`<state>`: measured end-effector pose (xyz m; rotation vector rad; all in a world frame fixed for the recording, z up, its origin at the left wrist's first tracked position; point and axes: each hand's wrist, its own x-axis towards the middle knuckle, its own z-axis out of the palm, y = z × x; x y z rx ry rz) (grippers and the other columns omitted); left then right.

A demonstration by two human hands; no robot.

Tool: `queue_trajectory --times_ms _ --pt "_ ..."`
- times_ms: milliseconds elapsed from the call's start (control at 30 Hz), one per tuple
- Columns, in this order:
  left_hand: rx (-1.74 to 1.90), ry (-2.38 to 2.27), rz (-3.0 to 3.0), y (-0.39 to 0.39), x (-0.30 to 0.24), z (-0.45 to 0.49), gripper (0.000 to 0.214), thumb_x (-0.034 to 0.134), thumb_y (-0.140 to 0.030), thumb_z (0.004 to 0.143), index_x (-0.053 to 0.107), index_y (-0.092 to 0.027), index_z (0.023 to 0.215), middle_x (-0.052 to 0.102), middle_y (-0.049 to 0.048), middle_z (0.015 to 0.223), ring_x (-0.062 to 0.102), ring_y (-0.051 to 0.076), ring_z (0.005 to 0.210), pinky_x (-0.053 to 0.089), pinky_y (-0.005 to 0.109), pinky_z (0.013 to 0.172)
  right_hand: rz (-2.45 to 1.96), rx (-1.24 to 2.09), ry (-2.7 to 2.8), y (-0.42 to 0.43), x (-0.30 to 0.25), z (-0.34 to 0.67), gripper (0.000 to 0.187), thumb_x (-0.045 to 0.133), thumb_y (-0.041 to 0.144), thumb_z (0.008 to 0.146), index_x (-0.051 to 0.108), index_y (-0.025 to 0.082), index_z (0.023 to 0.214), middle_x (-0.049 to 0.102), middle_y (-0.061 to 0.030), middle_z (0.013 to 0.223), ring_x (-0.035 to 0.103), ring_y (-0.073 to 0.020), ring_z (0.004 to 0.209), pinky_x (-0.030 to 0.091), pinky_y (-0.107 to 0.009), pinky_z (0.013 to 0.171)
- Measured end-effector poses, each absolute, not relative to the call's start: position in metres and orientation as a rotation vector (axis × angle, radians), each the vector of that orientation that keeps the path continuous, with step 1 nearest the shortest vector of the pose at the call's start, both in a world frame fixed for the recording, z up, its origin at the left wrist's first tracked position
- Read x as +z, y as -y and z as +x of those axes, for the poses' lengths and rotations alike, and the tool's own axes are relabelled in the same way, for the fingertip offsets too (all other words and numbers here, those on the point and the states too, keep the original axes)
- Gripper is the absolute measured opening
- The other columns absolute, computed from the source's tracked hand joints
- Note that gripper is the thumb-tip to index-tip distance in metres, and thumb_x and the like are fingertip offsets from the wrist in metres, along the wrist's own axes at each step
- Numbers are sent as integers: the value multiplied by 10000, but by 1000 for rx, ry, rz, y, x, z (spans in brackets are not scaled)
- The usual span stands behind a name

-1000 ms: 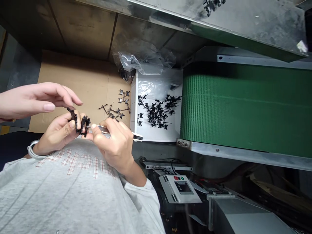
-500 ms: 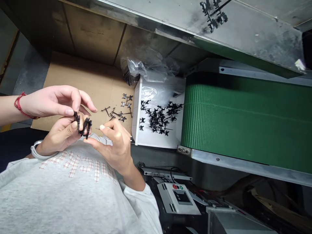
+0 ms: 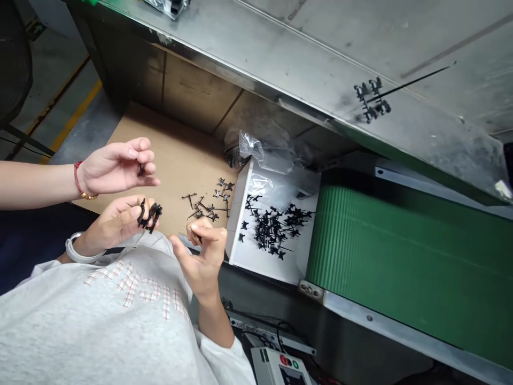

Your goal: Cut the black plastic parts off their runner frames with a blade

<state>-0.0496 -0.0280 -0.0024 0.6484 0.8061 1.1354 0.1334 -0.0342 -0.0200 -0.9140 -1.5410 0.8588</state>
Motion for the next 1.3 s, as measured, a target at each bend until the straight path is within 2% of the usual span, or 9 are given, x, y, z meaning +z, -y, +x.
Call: queue_trajectory --times_ms 200,367,467,667,833,967,1067,1300 --pt "1286 -771 524 34 -5 -40 341 763 -447 740 575 -194 611 515 -24 617 554 120 594 447 259 561 -904 1061 1394 40 -25 110 275 684 361 878 432 280 955 421 78 681 410 -99 590 349 -205 519" --pt "1305 -782 322 31 -12 -42 429 711 -472 771 464 -207 542 418 -43 541 474 101 521 386 249 512 -971 1105 1351 45 -31 96 259 652 364 891 415 269 935 432 77 681 438 -95 590 378 -214 546" --pt "1335 -767 214 30 -18 -44 427 698 -453 779 450 -206 534 398 -48 527 456 93 500 359 238 498 -1015 1149 1322 50 -36 94 249 648 361 891 421 266 925 451 70 698 451 -94 601 376 -211 545" --pt "1266 -667 106 30 -22 -49 422 775 -397 701 443 -199 532 337 -70 508 410 69 438 324 226 470 -1049 1227 1270 58 -43 90 249 644 377 889 422 269 914 489 65 732 462 -86 601 385 -212 556" --pt "1251 -666 55 29 -24 -51 375 759 -336 728 467 -184 549 334 -71 505 352 45 385 304 219 457 -1090 1256 1236 60 -48 91 274 647 394 881 406 267 914 462 69 731 463 -85 602 382 -219 557" --pt "1224 -664 -1 28 -28 -51 308 650 -289 813 480 -178 581 345 -71 516 279 21 351 276 208 436 -1131 1270 1221 60 -53 93 291 652 404 871 401 263 910 467 64 743 467 -89 611 384 -229 562" --pt "1180 -665 -19 27 -29 -53 245 595 -266 846 524 -174 630 405 -67 543 314 16 374 319 197 445 -1154 1275 1210 59 -55 94 299 655 410 866 398 262 905 466 60 752 466 -92 621 384 -233 566" --pt "1198 -746 -31 20 -30 -57 132 549 -210 834 577 -156 716 543 -29 605 520 63 510 463 182 537 -1180 1304 1180 56 -59 94 320 657 431 860 390 259 900 472 61 755 460 -89 621 369 -234 569"
